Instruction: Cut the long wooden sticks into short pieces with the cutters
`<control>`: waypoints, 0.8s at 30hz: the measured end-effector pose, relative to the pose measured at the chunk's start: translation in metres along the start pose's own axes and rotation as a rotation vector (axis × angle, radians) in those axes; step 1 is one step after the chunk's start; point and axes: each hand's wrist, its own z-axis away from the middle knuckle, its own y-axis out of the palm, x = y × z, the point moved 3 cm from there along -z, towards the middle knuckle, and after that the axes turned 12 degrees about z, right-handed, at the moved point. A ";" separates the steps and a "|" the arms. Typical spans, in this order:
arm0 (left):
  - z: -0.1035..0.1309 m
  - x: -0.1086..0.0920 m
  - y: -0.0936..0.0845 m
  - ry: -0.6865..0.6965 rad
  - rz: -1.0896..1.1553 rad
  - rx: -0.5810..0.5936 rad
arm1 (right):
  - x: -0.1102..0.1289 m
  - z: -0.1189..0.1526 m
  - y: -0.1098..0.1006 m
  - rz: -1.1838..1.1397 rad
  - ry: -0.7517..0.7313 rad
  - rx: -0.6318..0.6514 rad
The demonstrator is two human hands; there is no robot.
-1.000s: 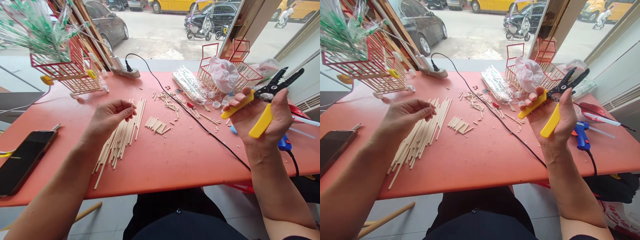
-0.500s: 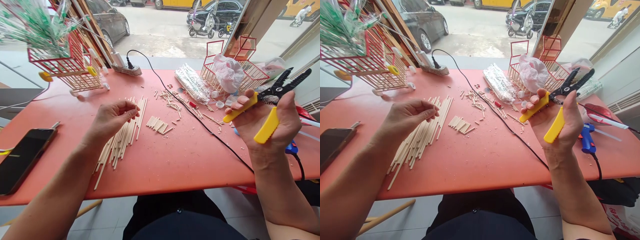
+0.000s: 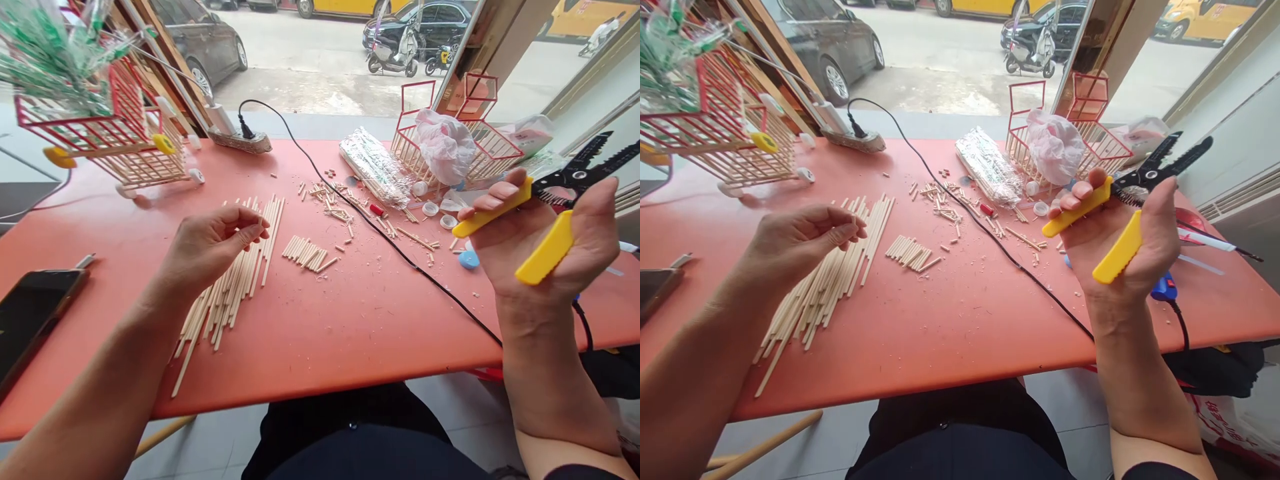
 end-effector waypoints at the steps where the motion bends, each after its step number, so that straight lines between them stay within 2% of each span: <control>1: 0.000 -0.001 0.000 0.001 -0.022 -0.012 | 0.005 -0.001 -0.001 -0.065 -0.036 -0.039; 5: 0.002 -0.004 0.001 0.048 -0.101 -0.077 | 0.025 -0.002 -0.006 -0.296 -0.102 -0.184; 8: 0.002 -0.008 0.005 0.081 -0.100 -0.084 | 0.034 0.000 -0.011 -0.339 -0.103 -0.195; 11: 0.003 -0.022 0.014 0.094 -0.142 -0.022 | 0.038 0.003 -0.016 -0.355 -0.087 -0.181; 13: 0.002 -0.037 0.027 0.112 -0.219 0.075 | 0.038 0.005 -0.017 -0.364 -0.052 -0.177; 16: 0.000 -0.064 0.058 0.161 -0.300 0.306 | 0.040 0.009 -0.013 -0.346 -0.030 -0.139; 19: -0.005 -0.087 0.101 0.237 -0.292 0.469 | 0.040 0.011 -0.012 -0.337 -0.048 -0.146; 21: -0.012 -0.097 0.135 0.306 -0.294 0.530 | 0.038 0.011 -0.014 -0.345 -0.038 -0.162; 24: -0.027 -0.105 0.189 0.369 -0.244 0.558 | 0.035 0.010 -0.017 -0.369 -0.061 -0.175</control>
